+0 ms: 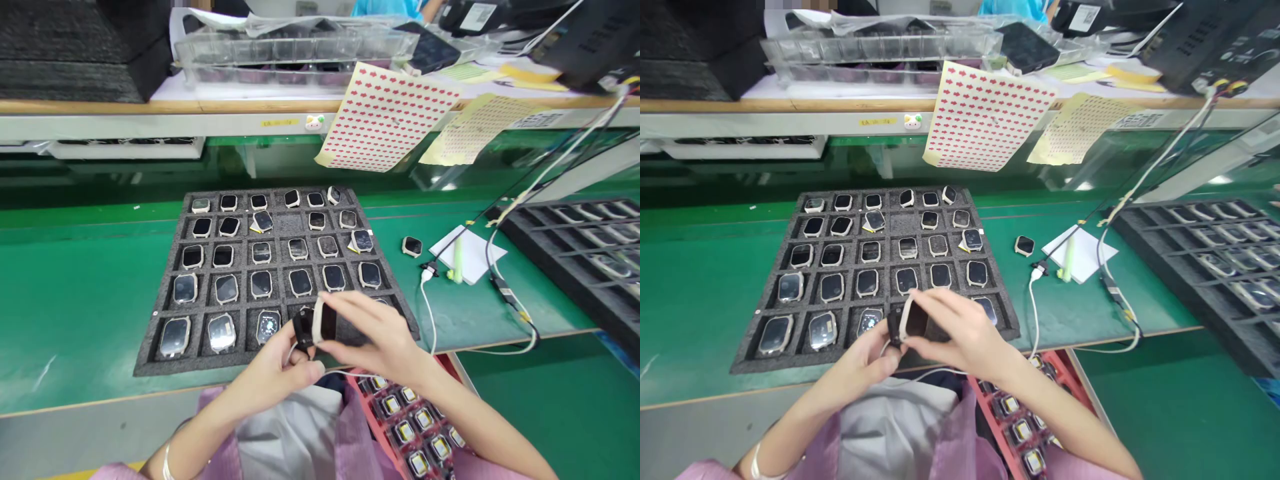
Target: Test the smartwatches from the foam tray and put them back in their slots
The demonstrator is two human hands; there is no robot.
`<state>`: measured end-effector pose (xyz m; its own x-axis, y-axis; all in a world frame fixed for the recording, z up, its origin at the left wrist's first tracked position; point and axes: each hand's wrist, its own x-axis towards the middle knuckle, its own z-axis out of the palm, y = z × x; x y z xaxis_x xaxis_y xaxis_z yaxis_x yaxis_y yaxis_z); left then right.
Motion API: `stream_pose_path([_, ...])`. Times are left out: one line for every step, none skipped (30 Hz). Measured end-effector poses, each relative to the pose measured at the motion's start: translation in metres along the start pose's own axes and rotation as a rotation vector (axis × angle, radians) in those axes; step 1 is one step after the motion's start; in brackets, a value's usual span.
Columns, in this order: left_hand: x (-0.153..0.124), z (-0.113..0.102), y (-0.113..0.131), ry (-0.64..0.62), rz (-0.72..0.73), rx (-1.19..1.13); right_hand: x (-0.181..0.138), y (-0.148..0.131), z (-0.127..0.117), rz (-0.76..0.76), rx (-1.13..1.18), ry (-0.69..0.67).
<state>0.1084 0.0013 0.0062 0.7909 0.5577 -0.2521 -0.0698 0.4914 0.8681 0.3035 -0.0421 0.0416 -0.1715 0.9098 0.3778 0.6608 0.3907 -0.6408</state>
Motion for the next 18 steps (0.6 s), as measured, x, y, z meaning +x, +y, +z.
stream_pose_path([0.000,0.000,0.001,0.055,0.013,-0.024,0.000,0.002,0.001,0.110,0.164,0.068])
stream_pose_path([-0.001,-0.001,0.002,0.125,0.028,-0.041,-0.001,0.003,0.004,0.227,0.354,0.125])
stream_pose_path([-0.001,-0.001,0.003,0.210,0.050,-0.046,-0.001,0.004,0.007,0.339,0.556,0.162])
stream_pose_path([-0.002,-0.001,0.003,0.299,0.078,-0.035,-0.001,0.004,0.011,0.431,0.752,0.180])
stream_pose_path([-0.003,0.000,0.003,0.378,0.112,-0.006,-0.001,0.002,0.016,0.502,0.929,0.179])
stream_pose_path([-0.003,0.001,0.004,0.445,0.151,0.034,-0.001,0.000,0.020,0.549,1.072,0.167])
stream_pose_path([-0.004,0.002,0.004,0.499,0.190,0.076,-0.001,-0.002,0.025,0.576,1.180,0.155])
stream_pose_path([-0.005,0.004,0.004,0.536,0.222,0.117,-0.001,-0.005,0.029,0.592,1.259,0.139])
stream_pose_path([-0.006,0.006,0.004,0.554,0.241,0.151,-0.002,-0.007,0.032,0.597,1.320,0.124])
stream_pose_path([-0.006,0.008,0.004,0.560,0.253,0.176,-0.002,-0.008,0.034,0.600,1.367,0.112])
stream_pose_path([-0.007,0.010,0.004,0.555,0.261,0.200,-0.002,-0.009,0.036,0.603,1.403,0.101])
stream_pose_path([-0.008,0.012,0.004,0.544,0.273,0.230,-0.003,-0.009,0.037,0.606,1.430,0.092])
stream_pose_path([-0.008,0.013,0.004,0.533,0.295,0.269,-0.003,-0.009,0.038,0.610,1.449,0.083])
stream_pose_path([-0.009,0.013,0.004,0.527,0.329,0.313,-0.004,-0.008,0.039,0.611,1.459,0.076])
stream_pose_path([-0.010,0.013,0.004,0.521,0.365,0.355,-0.004,-0.008,0.039,0.610,1.458,0.070])
stream_pose_path([-0.010,0.013,0.004,0.514,0.393,0.384,-0.005,-0.007,0.040,0.603,1.449,0.066])
stream_pose_path([-0.010,0.013,0.004,0.504,0.406,0.388,-0.006,-0.007,0.040,0.594,1.432,0.066])
stream_pose_path([-0.010,0.012,0.005,0.492,0.398,0.371,-0.007,-0.007,0.041,0.584,1.411,0.068])
